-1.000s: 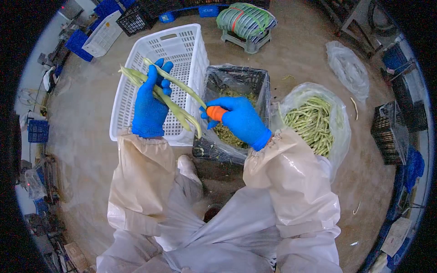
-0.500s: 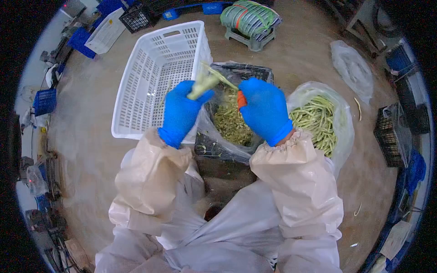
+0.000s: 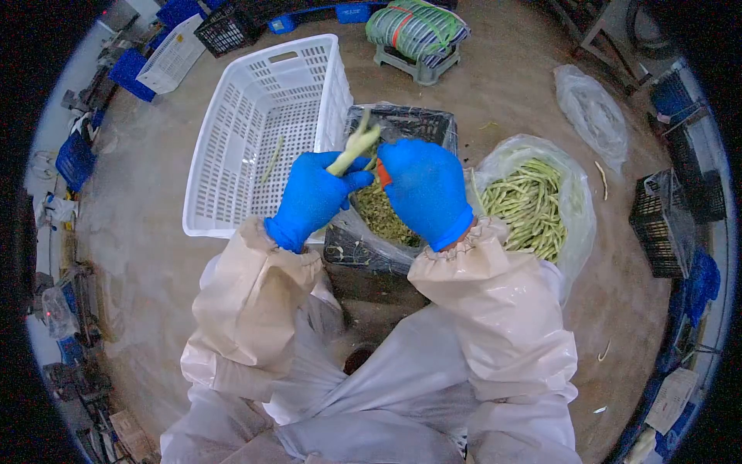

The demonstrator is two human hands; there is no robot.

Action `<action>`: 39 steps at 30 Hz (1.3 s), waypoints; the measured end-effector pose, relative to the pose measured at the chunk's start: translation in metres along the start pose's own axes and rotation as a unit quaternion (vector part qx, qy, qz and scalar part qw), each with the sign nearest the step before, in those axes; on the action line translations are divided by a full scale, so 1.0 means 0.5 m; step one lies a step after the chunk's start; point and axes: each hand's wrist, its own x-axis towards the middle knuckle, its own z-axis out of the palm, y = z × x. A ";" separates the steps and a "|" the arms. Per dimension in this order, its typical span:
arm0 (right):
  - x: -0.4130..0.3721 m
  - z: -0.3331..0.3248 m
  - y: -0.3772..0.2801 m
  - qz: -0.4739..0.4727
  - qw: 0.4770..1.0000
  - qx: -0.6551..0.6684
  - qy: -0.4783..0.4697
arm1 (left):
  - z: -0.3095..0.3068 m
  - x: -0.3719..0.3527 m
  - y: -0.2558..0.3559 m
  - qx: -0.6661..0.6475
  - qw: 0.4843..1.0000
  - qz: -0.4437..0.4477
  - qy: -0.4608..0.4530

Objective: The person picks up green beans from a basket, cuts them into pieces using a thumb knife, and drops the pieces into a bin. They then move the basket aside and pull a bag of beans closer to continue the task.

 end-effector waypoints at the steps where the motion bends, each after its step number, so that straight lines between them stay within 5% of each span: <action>1: 0.002 -0.003 -0.006 -0.001 1.000 -0.016 0.000 | -0.002 -0.006 0.016 -0.055 0.998 -0.035 -0.007; 7: 0.008 -0.032 -0.057 0.007 0.990 0.141 -0.002 | -0.012 -0.003 0.028 -0.152 0.985 -0.073 -0.020; 13: 0.023 -0.071 -0.042 0.265 0.863 0.430 -0.031 | -0.030 -0.018 0.058 -0.197 0.976 -0.047 -0.085; 19: 0.025 -0.056 -0.027 0.253 0.831 0.492 -0.053 | -0.045 0.008 0.015 -0.381 0.917 -0.082 -0.081; 22: 0.027 -0.102 -0.059 0.207 0.829 0.496 -0.155 | -0.073 0.024 -0.005 -0.475 0.873 -0.100 -0.058; 25: 0.031 -0.157 -0.057 0.225 0.715 0.644 -0.154 | -0.090 0.035 -0.021 -0.474 0.876 -0.088 0.011; 28: 0.029 -0.162 -0.008 0.242 0.672 0.700 -0.019 | -0.097 0.041 -0.048 -0.431 0.897 -0.060 0.074; 31: 0.031 -0.168 0.053 0.133 0.500 0.855 -0.024 | -0.107 0.046 -0.053 -0.425 0.890 -0.047 0.160; 33: 0.035 -0.183 0.054 0.186 0.739 0.647 -0.027 | -0.103 0.050 -0.054 -0.410 0.891 -0.030 0.193; 35: 0.040 -0.153 0.058 0.224 0.904 0.361 -0.044 | -0.089 0.035 -0.022 -0.328 0.932 -0.038 0.153; 38: 0.023 -0.069 0.075 0.049 0.991 0.115 0.053 | -0.055 0.026 -0.002 -0.211 0.974 -0.042 0.068; 39: 0.020 -0.063 0.059 0.097 0.969 0.226 0.025 | -0.042 0.017 0.007 -0.176 0.982 -0.049 0.042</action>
